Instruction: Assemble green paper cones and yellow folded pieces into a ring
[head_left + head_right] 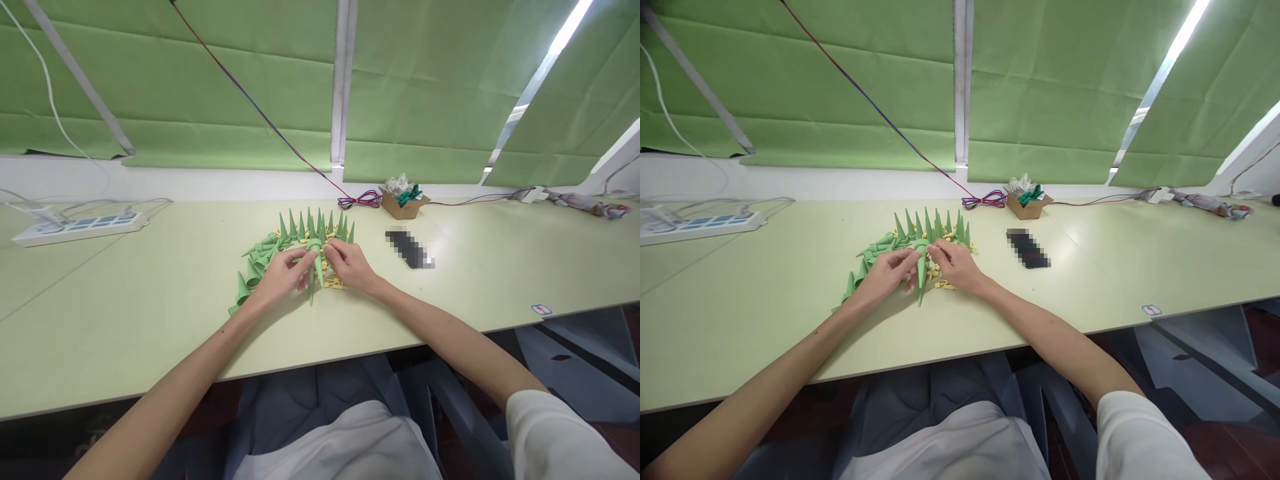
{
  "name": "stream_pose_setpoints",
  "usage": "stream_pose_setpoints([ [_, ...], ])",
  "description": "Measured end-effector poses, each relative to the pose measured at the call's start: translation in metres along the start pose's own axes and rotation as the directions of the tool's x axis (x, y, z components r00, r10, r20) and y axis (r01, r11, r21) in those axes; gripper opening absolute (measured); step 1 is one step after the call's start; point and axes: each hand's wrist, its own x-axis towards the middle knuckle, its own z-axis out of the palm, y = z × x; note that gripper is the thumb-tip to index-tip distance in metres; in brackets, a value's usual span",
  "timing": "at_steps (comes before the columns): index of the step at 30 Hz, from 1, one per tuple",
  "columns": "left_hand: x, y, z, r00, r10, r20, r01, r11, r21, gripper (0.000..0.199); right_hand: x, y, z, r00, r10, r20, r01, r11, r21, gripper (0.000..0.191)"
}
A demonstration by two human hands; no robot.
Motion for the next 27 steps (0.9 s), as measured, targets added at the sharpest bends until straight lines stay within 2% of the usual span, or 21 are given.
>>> stream_pose_setpoints([
  [5,0.0,-0.007,0.002,0.996,0.064,-0.069,-0.057,0.994,0.098,0.025,0.0,-0.001,0.002,0.998,0.061,0.006,-0.061,0.998,0.015,0.051],
  [9,0.002,-0.01,0.004,0.984,0.1,-0.144,-0.084,0.99,0.116,0.033,0.001,0.0,0.003,0.999,0.041,0.006,-0.041,0.999,0.018,0.053],
  [14,0.003,-0.01,0.005,0.987,0.1,-0.122,-0.083,0.987,0.136,0.031,0.002,-0.001,0.005,0.999,0.046,-0.012,-0.046,0.999,0.007,0.052],
  [19,0.006,-0.013,0.004,0.986,0.066,-0.153,-0.054,0.995,0.081,0.028,0.002,-0.003,0.005,0.998,0.053,-0.041,-0.051,0.998,0.032,0.05],
  [23,0.007,-0.012,0.002,0.997,-0.001,-0.071,0.005,0.999,0.048,0.031,0.002,-0.002,0.004,0.999,0.033,-0.04,-0.031,0.998,0.054,0.048],
  [27,0.008,-0.01,0.002,0.997,-0.075,0.037,0.08,0.982,-0.172,0.036,0.002,-0.001,0.004,1.0,-0.004,-0.023,0.005,0.999,0.037,0.046],
])
